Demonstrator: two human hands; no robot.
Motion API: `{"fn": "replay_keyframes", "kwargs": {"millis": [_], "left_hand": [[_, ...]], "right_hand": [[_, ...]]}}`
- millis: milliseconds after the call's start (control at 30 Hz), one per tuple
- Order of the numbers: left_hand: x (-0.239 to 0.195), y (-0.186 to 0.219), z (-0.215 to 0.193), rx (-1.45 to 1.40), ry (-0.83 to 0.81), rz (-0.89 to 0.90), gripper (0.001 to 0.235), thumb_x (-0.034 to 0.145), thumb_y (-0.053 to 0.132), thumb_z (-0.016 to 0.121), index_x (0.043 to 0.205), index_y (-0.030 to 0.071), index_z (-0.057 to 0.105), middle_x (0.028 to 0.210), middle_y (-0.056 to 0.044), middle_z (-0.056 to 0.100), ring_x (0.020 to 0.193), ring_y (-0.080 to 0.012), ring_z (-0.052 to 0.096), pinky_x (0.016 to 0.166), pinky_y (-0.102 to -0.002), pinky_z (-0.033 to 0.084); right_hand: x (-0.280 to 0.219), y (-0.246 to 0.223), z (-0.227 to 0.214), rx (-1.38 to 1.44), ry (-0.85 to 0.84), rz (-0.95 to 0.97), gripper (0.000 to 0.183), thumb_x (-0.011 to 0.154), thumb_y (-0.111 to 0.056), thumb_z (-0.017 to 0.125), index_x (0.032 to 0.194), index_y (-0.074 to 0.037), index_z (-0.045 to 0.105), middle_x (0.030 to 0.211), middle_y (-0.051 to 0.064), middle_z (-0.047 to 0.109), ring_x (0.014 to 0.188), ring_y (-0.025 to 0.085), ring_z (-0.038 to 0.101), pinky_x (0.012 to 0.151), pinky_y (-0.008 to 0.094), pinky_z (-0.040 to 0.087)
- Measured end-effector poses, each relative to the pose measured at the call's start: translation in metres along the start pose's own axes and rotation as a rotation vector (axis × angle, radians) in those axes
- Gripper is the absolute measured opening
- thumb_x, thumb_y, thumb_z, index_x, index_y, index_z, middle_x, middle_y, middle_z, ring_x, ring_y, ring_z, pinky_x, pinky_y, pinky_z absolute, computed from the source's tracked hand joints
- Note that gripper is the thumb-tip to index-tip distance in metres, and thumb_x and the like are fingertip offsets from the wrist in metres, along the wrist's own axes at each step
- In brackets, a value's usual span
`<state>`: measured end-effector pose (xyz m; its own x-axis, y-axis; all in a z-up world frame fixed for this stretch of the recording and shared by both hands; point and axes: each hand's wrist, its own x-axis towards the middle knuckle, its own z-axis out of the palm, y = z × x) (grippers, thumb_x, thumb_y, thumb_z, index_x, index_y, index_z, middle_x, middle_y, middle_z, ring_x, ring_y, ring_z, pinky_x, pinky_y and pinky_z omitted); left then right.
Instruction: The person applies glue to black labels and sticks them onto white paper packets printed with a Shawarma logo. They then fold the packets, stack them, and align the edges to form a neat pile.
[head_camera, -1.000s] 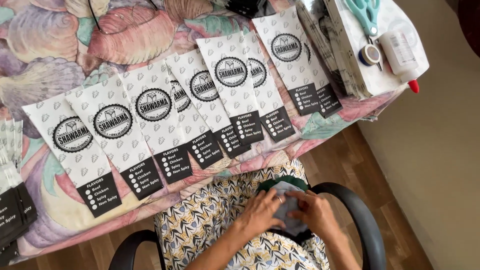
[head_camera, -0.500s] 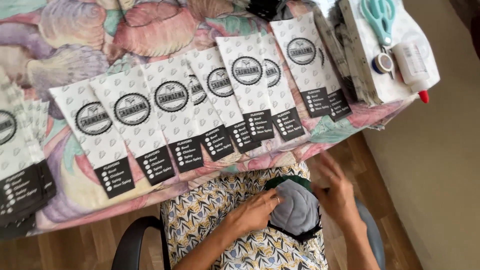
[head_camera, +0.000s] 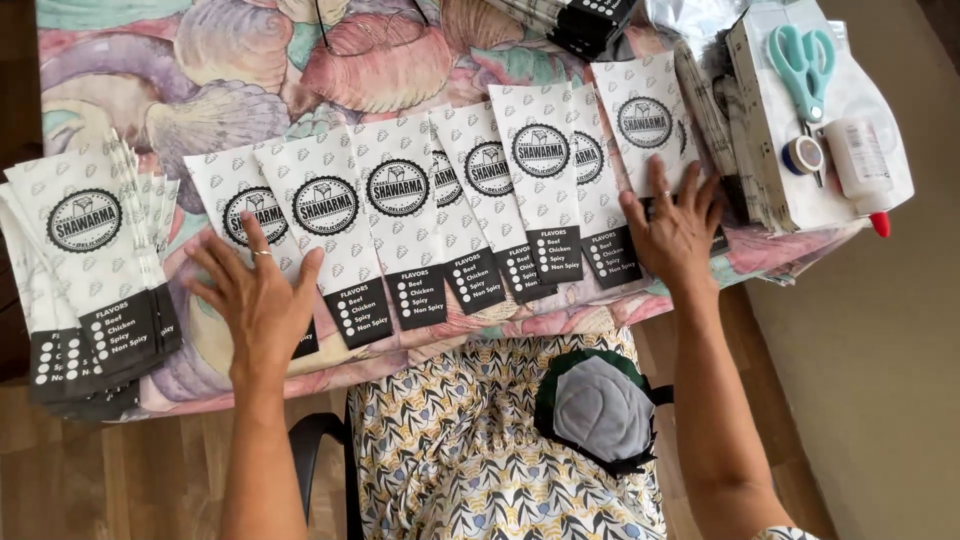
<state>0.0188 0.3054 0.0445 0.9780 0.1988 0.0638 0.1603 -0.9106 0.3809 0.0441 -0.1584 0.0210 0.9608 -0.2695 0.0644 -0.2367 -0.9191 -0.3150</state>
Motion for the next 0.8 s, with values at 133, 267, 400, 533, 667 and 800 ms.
{"fn": "replay_keyframes", "kwargs": {"millis": [133,267,400,533,667,800], "left_hand": [[-0.011,0.051,0.002,-0.028,-0.052,-0.04,0.089,0.1,0.061,0.046,0.163,0.002,0.024,0.155,-0.052,0.009,0.146,-0.0644,-0.001,0.111,-0.076,-0.006],[-0.012,0.094,0.037,-0.127,-0.069,0.038,0.088,0.1,0.057,0.054,0.164,0.008,0.02,0.157,-0.046,0.009,0.147,-0.0606,0.003,0.113,-0.075,0.002],[-0.008,0.109,0.047,-0.173,0.029,-0.091,0.092,0.097,0.067,0.054,0.161,0.007,0.028,0.154,-0.042,0.026,0.144,-0.0552,0.029,0.113,-0.07,0.021],[0.007,0.117,0.064,-0.065,0.003,-0.167,0.094,0.096,0.074,0.045,0.16,0.007,0.03,0.148,-0.04,0.035,0.137,-0.0511,0.036,0.11,-0.071,0.024],[0.007,0.132,0.064,-0.047,-0.01,-0.101,0.094,0.094,0.076,0.048,0.155,0.005,0.038,0.141,-0.036,0.042,0.127,-0.0458,0.044,0.095,-0.064,0.041],[0.0,0.133,0.044,-0.104,-0.06,-0.095,0.099,0.093,0.077,0.046,0.156,0.0,0.035,0.144,-0.038,0.04,0.128,-0.0463,0.042,0.092,-0.064,0.042]], "right_hand": [[-0.038,-0.051,-0.004,-0.064,-0.016,-0.024,0.077,0.103,-0.072,0.038,0.161,-0.021,0.04,0.158,0.038,0.032,0.146,0.059,0.023,0.113,0.072,0.019],[-0.061,-0.093,-0.01,-0.032,-0.102,-0.159,0.071,0.097,-0.07,0.049,0.157,-0.03,0.046,0.156,0.025,0.043,0.142,0.053,0.036,0.111,0.066,0.033],[-0.004,-0.032,0.03,-0.046,0.192,-0.064,0.081,0.105,-0.075,0.045,0.131,0.0,0.065,0.11,0.028,0.065,0.119,0.041,0.057,0.102,0.052,0.039],[0.022,-0.035,0.053,-0.076,0.202,-0.023,0.086,0.095,-0.086,0.055,0.108,-0.001,0.07,0.106,0.022,0.056,0.115,0.045,0.054,0.105,0.054,0.038],[0.011,-0.085,0.041,0.24,0.131,-0.319,0.071,0.088,-0.041,0.078,0.145,-0.005,0.056,0.13,0.028,0.051,0.123,0.048,0.042,0.102,0.057,0.035],[-0.002,-0.1,0.03,0.456,0.121,-0.354,0.065,0.094,-0.019,0.076,0.152,-0.01,0.048,0.15,0.023,0.046,0.138,0.044,0.038,0.115,0.057,0.034]]}}
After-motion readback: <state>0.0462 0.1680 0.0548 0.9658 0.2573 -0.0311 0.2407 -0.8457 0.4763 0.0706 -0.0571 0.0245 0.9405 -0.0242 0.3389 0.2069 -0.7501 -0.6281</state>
